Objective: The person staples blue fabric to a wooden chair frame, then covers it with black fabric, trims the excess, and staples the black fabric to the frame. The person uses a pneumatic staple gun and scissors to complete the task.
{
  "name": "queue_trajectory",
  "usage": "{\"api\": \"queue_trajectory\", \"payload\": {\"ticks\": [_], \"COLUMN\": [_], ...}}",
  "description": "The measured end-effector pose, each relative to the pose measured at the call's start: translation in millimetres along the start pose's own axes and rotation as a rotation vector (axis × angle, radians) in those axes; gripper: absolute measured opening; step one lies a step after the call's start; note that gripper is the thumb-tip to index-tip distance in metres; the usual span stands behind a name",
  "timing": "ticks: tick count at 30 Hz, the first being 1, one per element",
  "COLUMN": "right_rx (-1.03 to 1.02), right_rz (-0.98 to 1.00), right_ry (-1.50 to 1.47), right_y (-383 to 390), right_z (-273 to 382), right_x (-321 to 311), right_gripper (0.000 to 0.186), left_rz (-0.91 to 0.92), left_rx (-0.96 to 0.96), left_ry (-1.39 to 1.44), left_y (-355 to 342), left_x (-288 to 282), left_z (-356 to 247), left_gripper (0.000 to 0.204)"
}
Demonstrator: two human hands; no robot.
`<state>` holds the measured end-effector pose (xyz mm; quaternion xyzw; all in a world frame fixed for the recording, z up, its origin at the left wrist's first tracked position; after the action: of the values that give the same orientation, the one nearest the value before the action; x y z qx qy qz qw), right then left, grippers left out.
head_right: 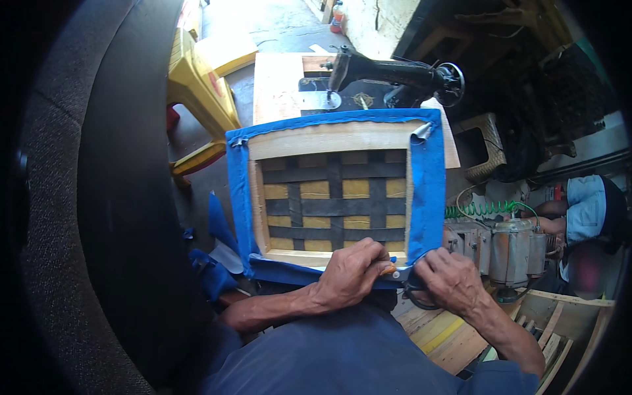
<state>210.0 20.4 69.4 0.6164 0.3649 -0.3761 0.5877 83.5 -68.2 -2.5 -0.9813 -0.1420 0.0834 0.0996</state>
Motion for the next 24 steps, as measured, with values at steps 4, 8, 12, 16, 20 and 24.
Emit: {"api": "queue_trajectory", "payload": {"ticks": [4,8,12,16,20,24], "right_rx": [-0.043,0.017,-0.051,-0.017,-0.086,-0.171], "right_rz": [-0.045,-0.046,-0.026,0.166,0.044,-0.147], "right_ry": [-0.012,-0.18,-0.293,-0.558,-0.555,-0.061], "right_y": [-39,-87,-149,-144,-139,-128], "right_z": [27,65,110,102,84,110], "right_x": [-2,23,39,70,74,8], "right_gripper": [0.052,0.035,0.025,0.022,0.028,0.041], "left_rz": [-0.161,-0.288,-0.406,-0.387,-0.446,-0.119], "left_rx": [0.057,0.163,0.263,0.213,0.098,-0.305], "left_ry": [0.042,0.066,-0.024,0.05,-0.254,-0.702], "left_y": [4,6,10,22,62,130], "left_x": [-21,-34,-55,-80,-122,-142], "left_z": [-17,-50,-82,-77,-41,18], "left_gripper": [0.014,0.018,0.025,0.03,0.041,0.039]}}
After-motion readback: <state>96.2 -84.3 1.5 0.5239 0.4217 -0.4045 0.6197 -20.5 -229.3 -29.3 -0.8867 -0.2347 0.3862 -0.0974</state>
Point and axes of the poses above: each hand's wrist, its own y-axis away from the middle knuckle, its own x-axis out of the palm, z = x × y, the point moved 8 cm from there along -y, towards the middle knuckle, and after that the axes turned 8 degrees about z, right-handed, at the moved point
